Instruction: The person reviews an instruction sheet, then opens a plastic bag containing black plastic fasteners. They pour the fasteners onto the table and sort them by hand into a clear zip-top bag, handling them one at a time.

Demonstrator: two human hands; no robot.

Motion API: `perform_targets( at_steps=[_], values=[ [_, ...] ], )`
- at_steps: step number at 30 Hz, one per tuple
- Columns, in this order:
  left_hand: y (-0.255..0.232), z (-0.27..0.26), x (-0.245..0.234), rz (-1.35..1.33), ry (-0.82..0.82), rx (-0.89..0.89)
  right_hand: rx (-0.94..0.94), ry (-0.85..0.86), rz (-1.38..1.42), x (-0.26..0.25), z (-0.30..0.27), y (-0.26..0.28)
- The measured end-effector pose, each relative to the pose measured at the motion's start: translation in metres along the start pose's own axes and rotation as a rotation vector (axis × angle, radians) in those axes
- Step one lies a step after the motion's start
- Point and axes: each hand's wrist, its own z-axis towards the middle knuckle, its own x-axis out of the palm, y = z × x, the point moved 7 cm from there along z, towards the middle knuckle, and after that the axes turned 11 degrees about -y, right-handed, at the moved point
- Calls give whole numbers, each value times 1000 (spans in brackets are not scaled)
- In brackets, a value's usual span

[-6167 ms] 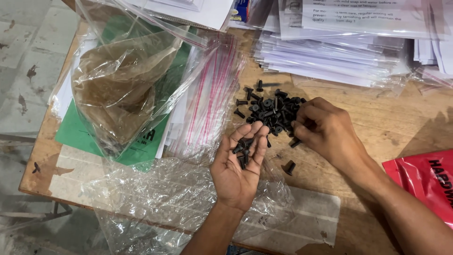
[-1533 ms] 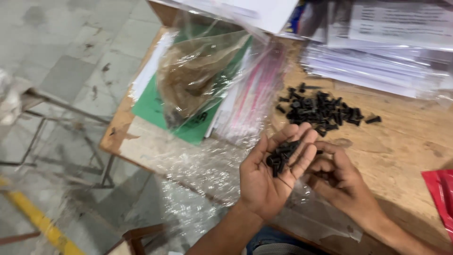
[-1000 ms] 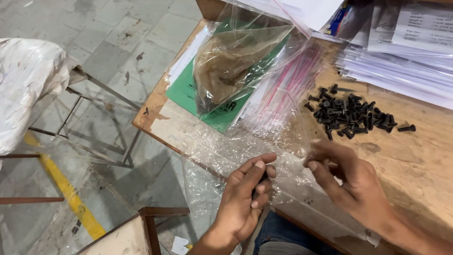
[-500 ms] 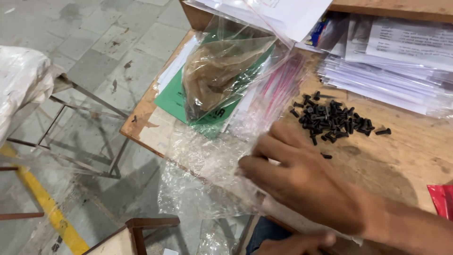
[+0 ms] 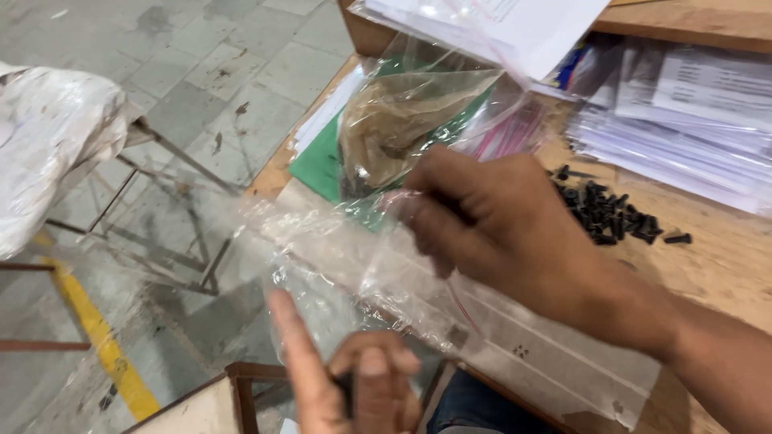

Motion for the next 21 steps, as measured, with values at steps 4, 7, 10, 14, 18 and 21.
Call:
perform_targets(
  at_steps=[4,7,10,14,18,21],
  values=[
    [14,23,-24,-257,128,-94,521,-12,293,17,-19,-44],
    [25,38,-5,-423,46,-234,621,-40,489,34,-56,-75],
    [49,54,24,-523,-108,-369,726,-144,684,34,-88,-96],
    [137,72,71,-886,-3,-641,857,-368,816,22,-152,-161],
    [154,44,98,-903,-19,-871,1108,-512,775,-2,-200,-187],
    [164,24,111,-949,97,-940,1191,-524,772,-13,-220,-190]
  ],
)
